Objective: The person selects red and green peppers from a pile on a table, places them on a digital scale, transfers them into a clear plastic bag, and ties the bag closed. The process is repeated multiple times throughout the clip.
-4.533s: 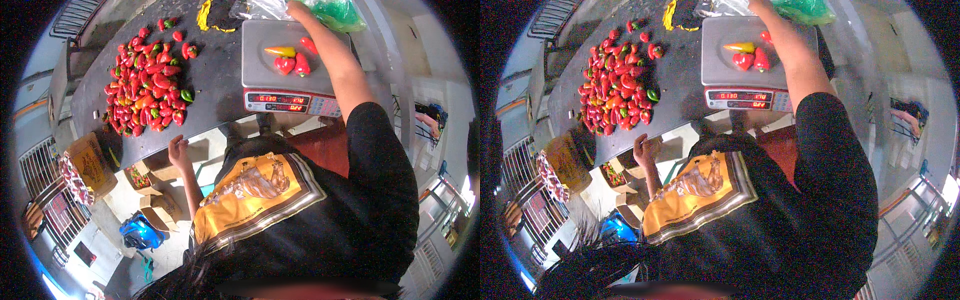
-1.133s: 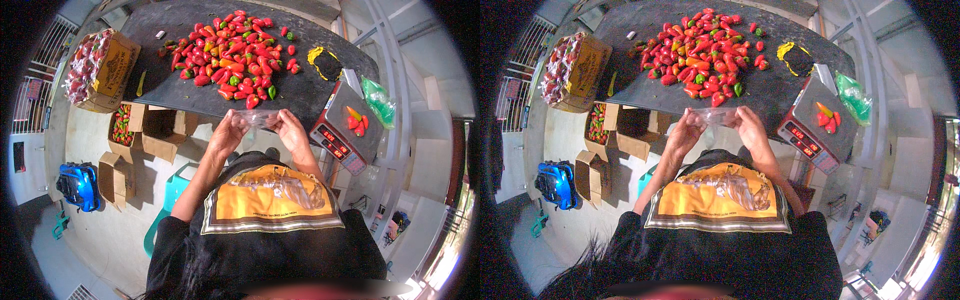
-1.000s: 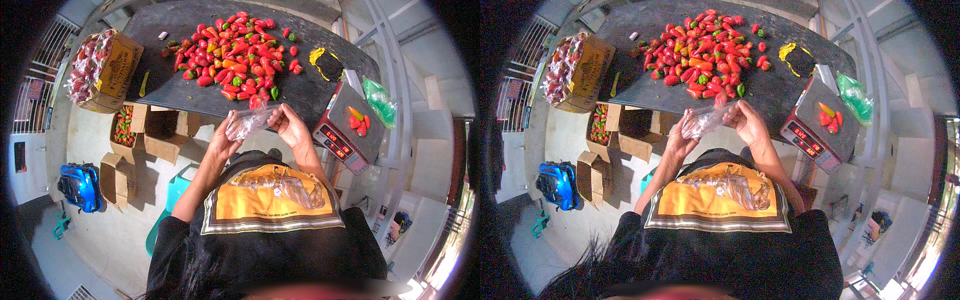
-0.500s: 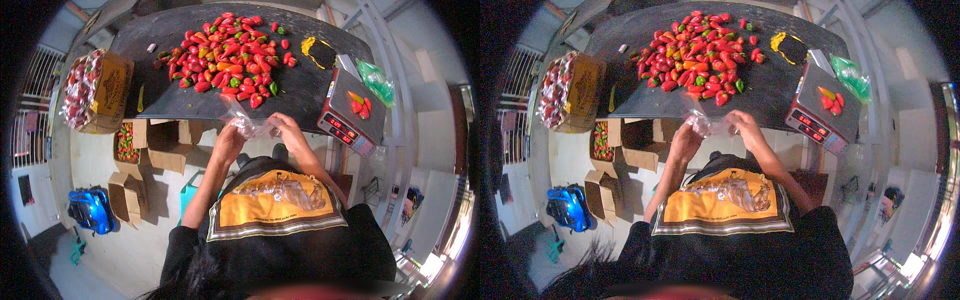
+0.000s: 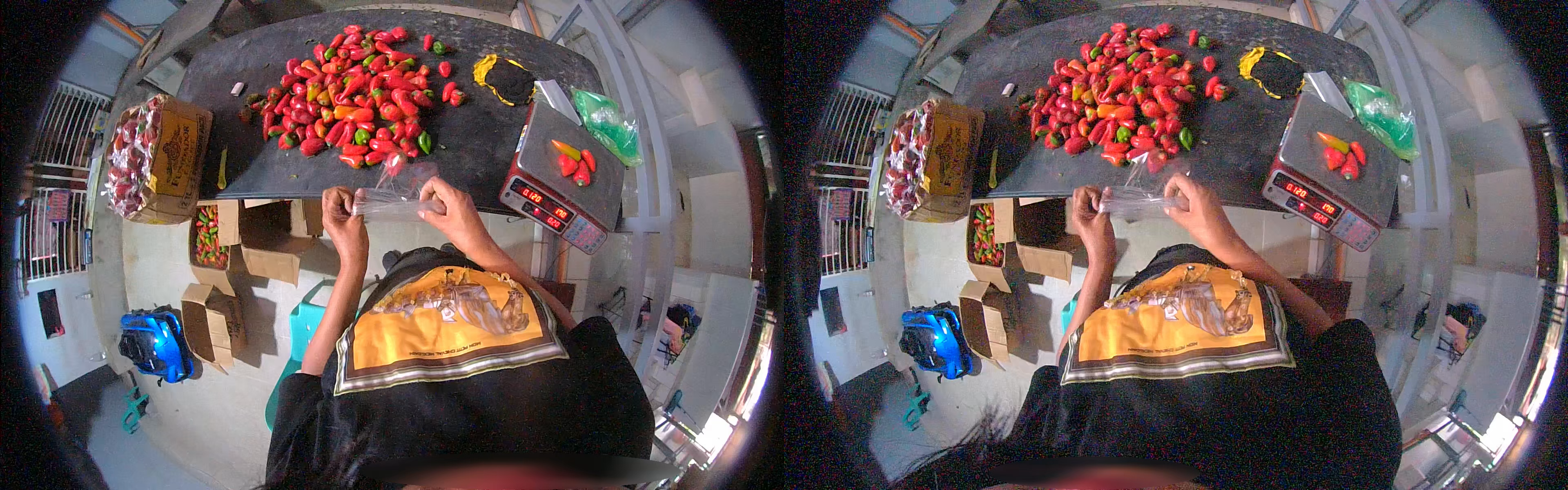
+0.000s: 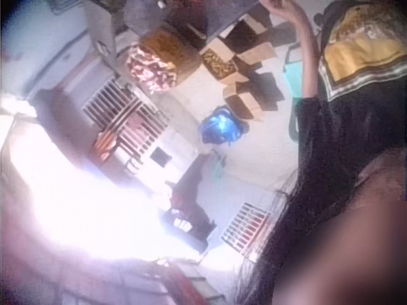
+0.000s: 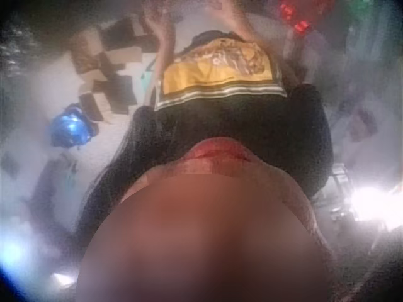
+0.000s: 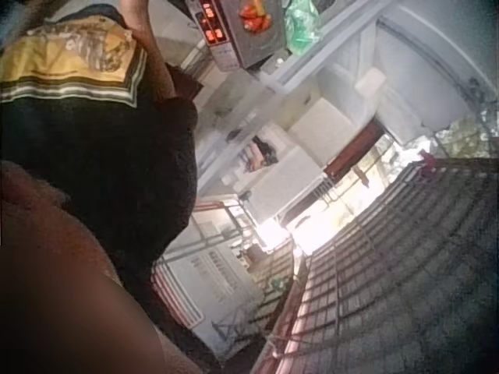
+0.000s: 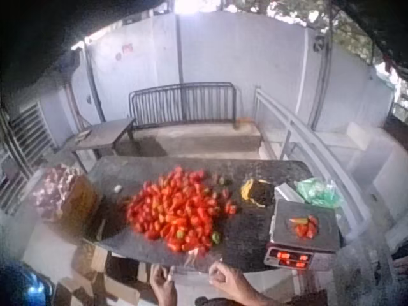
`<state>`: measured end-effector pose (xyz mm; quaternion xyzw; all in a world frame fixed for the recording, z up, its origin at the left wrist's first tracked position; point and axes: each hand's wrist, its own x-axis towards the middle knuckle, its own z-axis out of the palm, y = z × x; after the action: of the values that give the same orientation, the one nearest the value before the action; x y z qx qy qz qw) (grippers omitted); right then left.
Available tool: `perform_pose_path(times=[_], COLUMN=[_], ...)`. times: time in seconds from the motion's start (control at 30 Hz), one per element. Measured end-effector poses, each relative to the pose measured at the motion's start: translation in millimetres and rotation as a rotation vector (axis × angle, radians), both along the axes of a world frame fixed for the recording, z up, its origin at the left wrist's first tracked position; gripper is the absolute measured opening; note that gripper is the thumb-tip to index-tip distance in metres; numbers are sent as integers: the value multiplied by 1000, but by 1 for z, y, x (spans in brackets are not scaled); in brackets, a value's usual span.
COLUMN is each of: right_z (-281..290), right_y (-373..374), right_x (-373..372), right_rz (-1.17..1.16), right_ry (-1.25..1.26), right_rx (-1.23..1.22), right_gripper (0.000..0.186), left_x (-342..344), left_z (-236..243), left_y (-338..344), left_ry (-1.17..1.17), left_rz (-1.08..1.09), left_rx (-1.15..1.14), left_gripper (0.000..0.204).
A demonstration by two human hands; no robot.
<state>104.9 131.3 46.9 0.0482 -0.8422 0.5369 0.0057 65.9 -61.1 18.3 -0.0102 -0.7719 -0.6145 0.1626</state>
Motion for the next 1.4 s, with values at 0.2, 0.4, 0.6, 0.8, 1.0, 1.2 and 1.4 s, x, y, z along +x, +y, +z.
perform_pose_path(times=[0.2,0.4,0.6,0.8,1.0,1.2,1.4], right_z=[-25,-27,-21,-28,-55,-63,-80], right_y=[45,81,112,256,319,361,363], right_x=[-15,-8,33,31,12,-10,-72], right_rz=[-356,-151,294,-612,-461,-423,-58], right_ry=[161,-413,-190,240,66,207,-78], right_rx=[-232,-1057,-656,745,872,786,1013], right_gripper=[8,9,21,56,77,26,18], left_x=[39,50,16,19,42,47,47], left_z=[28,21,-29,-47,-45,-30,-24], left_y=[52,76,76,65,97,107,113], left_ry=[-356,-522,-446,-592,-630,-593,-601], left_rz=[-482,-671,-220,-351,-544,-479,-486], left_rx=[631,220,334,123,143,120,207], left_gripper=[20,21,7,12,22,24,14])
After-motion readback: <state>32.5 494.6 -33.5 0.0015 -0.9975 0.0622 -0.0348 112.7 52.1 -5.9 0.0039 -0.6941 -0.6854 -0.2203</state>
